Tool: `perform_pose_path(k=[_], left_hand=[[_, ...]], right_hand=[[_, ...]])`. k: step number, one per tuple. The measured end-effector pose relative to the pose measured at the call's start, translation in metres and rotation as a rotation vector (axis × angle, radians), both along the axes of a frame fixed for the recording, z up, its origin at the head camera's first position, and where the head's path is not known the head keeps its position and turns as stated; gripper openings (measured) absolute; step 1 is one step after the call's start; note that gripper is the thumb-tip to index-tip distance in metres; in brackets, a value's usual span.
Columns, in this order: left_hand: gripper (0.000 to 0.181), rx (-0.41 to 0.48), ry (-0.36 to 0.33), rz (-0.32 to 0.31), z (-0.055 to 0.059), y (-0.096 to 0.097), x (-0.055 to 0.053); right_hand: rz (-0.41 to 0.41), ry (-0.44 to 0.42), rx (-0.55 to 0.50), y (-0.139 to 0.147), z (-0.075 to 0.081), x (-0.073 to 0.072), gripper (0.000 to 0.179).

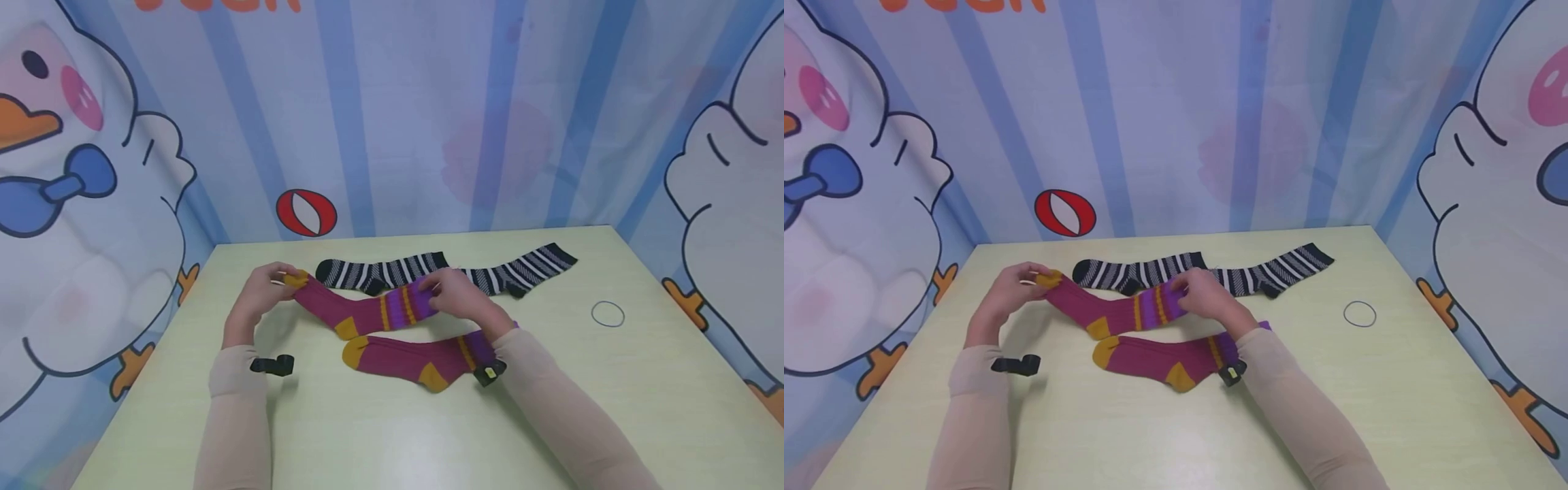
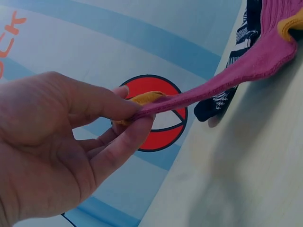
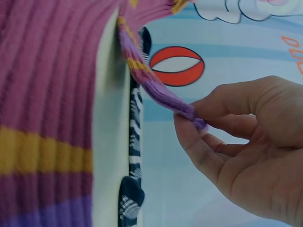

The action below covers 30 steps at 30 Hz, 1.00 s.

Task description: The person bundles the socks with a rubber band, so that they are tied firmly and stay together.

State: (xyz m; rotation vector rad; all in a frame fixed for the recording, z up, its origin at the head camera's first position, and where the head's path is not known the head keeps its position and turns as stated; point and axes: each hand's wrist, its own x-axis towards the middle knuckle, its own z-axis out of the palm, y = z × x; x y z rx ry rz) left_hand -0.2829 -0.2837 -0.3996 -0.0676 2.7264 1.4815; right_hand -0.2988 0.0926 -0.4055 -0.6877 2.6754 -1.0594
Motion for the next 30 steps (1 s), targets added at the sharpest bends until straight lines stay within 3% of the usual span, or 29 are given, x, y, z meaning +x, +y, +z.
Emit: perform_pose_path(k=[7, 15, 22, 30], left_hand=[[0.032, -0.011, 0.001, -0.07, 0.001, -0.001, 0.001], [0.035, 0.015, -0.021, -0.101, 0.009, 0.005, 0.004], [0.038, 0.014, -0.019, -0.14, 0.021, 0.012, 0.009], [0.031, 0.029, -0.02, -0.19, 0.022, 0.022, 0.008]], right_hand=[[-0.004, -0.025, -0.014, 0.011, 0.013, 0.001, 0.038], [-0.003, -0.024, -0.041, 0.03, 0.025, 0.003, 0.039], [-0.003, -0.034, -0.01, 0.05, 0.04, 0.006, 0.039], [-0.023, -0.064, 0.024, 0.067, 0.048, 0.008, 0.037]])
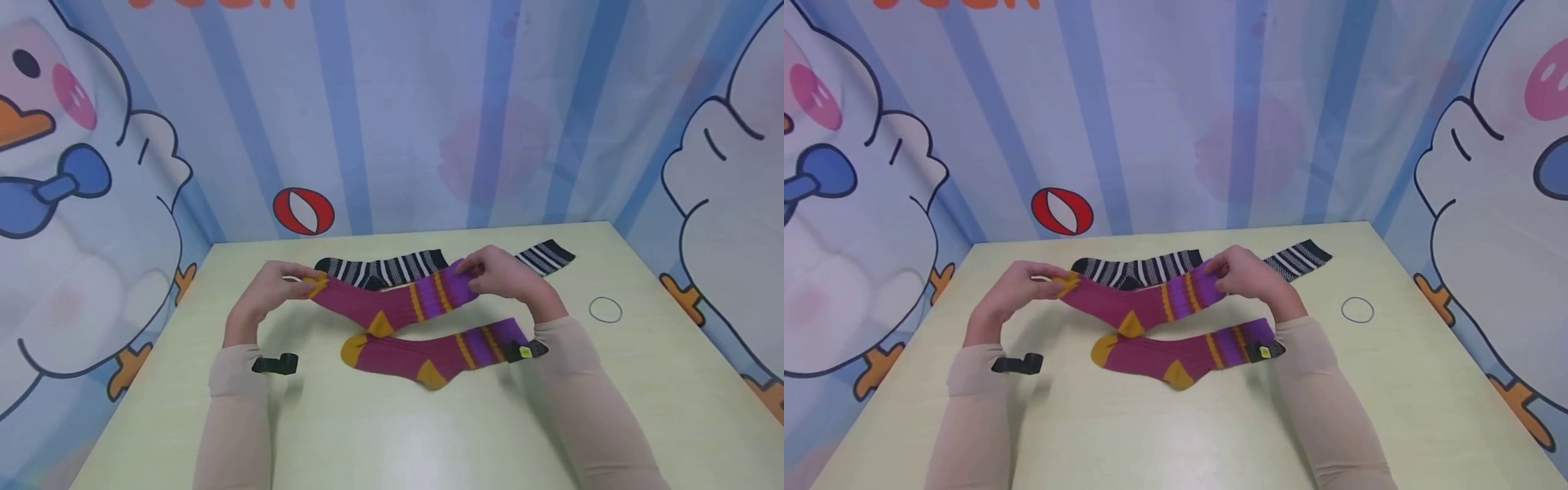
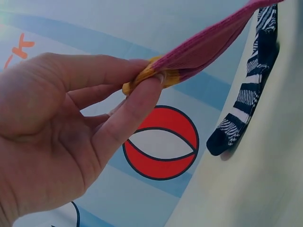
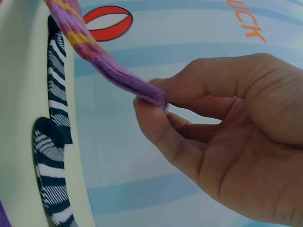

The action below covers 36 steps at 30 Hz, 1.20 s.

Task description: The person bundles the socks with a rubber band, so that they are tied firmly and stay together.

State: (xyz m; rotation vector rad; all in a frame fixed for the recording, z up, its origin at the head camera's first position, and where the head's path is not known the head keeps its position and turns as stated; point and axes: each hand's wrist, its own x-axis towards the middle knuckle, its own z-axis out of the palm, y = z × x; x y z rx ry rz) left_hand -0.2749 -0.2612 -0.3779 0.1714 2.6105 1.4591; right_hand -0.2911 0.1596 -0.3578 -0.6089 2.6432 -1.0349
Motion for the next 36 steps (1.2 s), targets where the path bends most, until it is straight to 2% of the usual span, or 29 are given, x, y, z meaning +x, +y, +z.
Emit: perform_pose_path(k=[5, 9, 13, 17, 23, 30, 36], left_hand=[[0.026, -0.016, 0.015, -0.051, -0.001, 0.006, 0.0], [0.025, -0.012, 0.033, -0.145, -0.002, 0.011, -0.002], [0.029, -0.03, 0.005, -0.241, -0.002, 0.016, -0.003], [0.028, -0.084, -0.028, -0.302, -0.001, 0.02, -0.001], [0.025, -0.149, -0.063, -0.366, 0.002, 0.024, 0.005], [0.024, -0.167, -0.093, -0.433, -0.002, 0.03, 0.005], [0.022, -0.17, -0.137, -0.468, -0.007, 0.04, 0.004]], right_hand=[[0.008, -0.011, 0.028, 0.011, 0.006, 0.003, 0.036], [0.006, -0.042, 0.054, 0.02, 0.01, 0.005, 0.036], [0.006, -0.077, 0.069, 0.029, 0.014, 0.006, 0.034], [0.031, -0.091, 0.068, 0.036, 0.015, 0.006, 0.034], [0.085, -0.128, 0.059, 0.045, 0.015, 0.01, 0.035], [0.159, -0.187, 0.099, 0.059, 0.014, 0.014, 0.04], [0.163, -0.27, 0.159, 0.065, 0.01, 0.014, 0.04]])
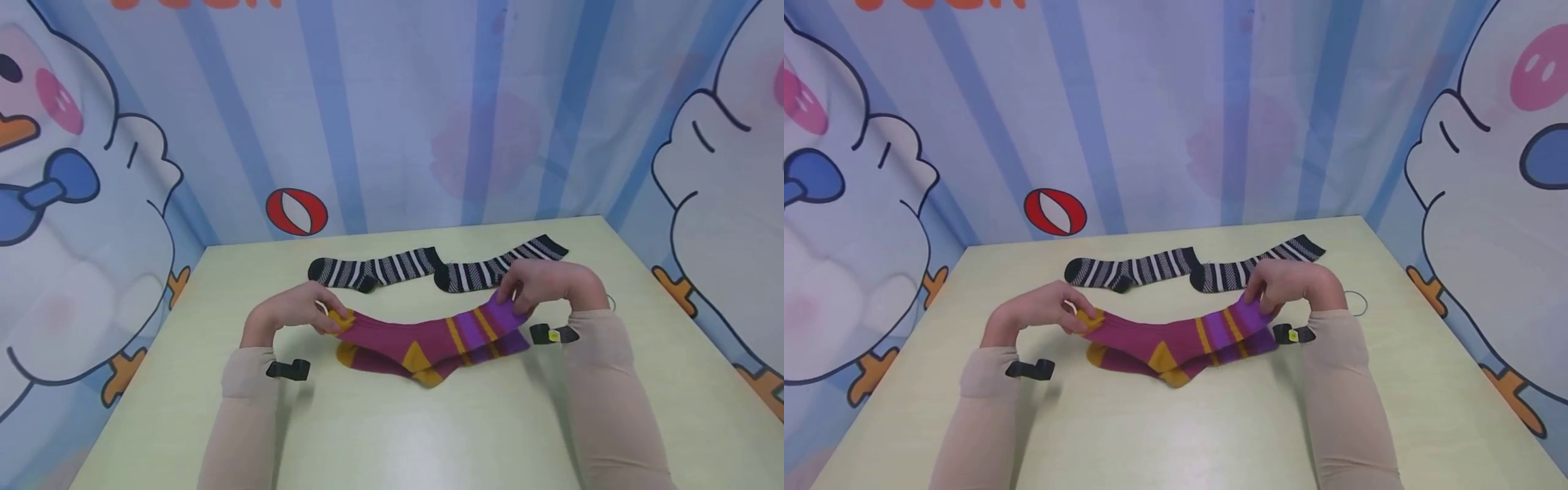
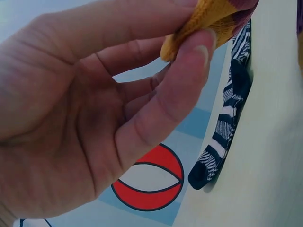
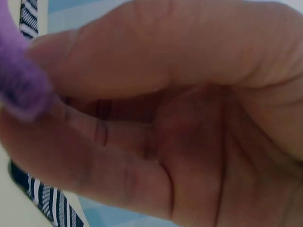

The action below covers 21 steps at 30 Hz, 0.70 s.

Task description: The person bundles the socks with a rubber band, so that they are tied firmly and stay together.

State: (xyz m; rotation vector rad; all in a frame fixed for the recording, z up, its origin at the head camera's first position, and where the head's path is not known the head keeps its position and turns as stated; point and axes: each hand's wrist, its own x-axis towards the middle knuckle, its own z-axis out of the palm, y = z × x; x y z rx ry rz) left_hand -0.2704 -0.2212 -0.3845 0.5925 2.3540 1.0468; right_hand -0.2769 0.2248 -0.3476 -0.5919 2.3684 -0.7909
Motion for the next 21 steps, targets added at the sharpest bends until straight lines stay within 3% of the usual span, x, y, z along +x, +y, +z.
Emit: perform_pose_path(k=[10, 17, 21], left_hand=[[0.019, -0.004, -0.071, -0.02, -0.004, 0.014, 0.001], [0.015, -0.133, -0.1, -0.052, -0.012, 0.021, -0.001], [0.016, -0.196, -0.103, -0.064, -0.016, 0.024, -0.002]], right_hand=[[0.013, -0.03, 0.026, 0.015, -0.01, -0.007, 0.041], [0.015, -0.073, 0.031, 0.012, -0.022, -0.012, 0.037], [0.016, -0.101, 0.034, 0.011, -0.032, -0.015, 0.023]])
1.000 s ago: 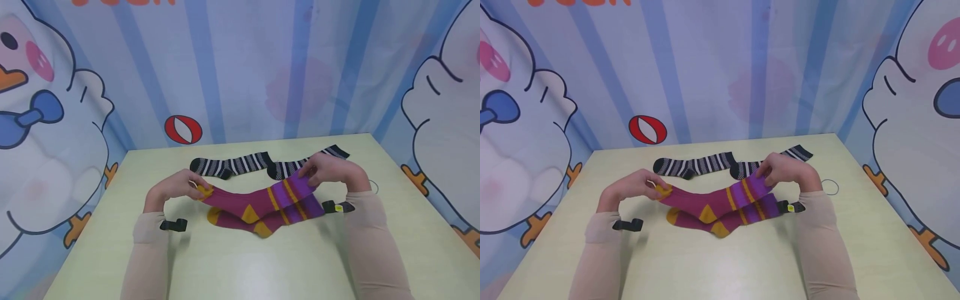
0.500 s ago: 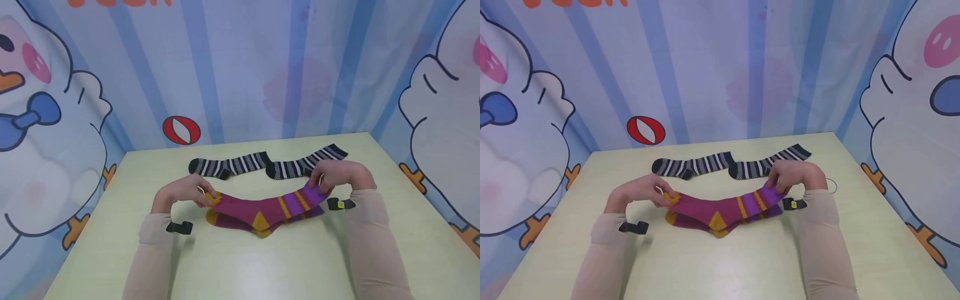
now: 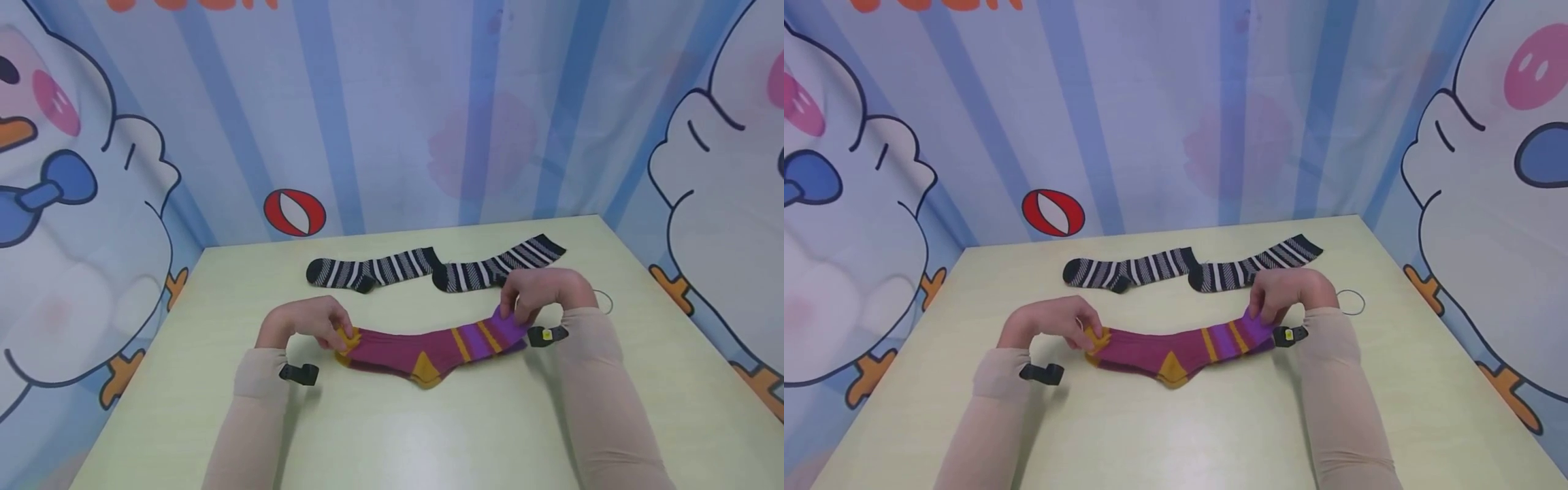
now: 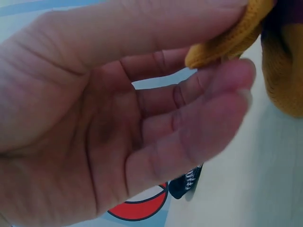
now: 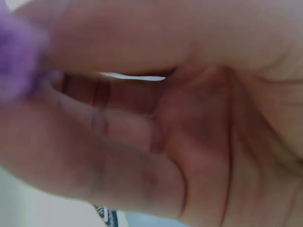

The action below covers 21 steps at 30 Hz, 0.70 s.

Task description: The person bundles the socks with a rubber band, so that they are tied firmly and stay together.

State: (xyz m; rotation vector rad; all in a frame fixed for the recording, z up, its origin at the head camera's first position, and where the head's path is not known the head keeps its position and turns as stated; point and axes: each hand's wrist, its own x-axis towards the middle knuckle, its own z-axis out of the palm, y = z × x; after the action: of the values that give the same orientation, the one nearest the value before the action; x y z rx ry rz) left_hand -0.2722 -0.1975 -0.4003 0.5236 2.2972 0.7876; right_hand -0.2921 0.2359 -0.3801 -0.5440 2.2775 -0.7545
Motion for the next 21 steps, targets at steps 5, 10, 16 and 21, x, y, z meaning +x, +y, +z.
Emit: perform_pose_path(k=[5, 10, 16, 21], left_hand=[[0.018, -0.019, -0.014, 0.015, -0.004, 0.001, -0.001], [0.01, -0.044, -0.002, 0.016, -0.004, 0.0, -0.003], [0.009, -0.034, -0.007, 0.019, -0.003, -0.001, -0.002], [0.01, -0.03, 0.003, 0.01, -0.001, -0.001, -0.001]], right_hand=[[-0.011, -0.035, 0.018, 0.001, -0.009, -0.003, 0.008], [-0.023, -0.039, 0.028, 0.003, -0.011, -0.008, 0.005], [-0.071, -0.047, -0.001, 0.005, -0.015, -0.01, 0.009], [-0.078, -0.021, -0.041, 0.009, -0.017, -0.011, 0.01]])
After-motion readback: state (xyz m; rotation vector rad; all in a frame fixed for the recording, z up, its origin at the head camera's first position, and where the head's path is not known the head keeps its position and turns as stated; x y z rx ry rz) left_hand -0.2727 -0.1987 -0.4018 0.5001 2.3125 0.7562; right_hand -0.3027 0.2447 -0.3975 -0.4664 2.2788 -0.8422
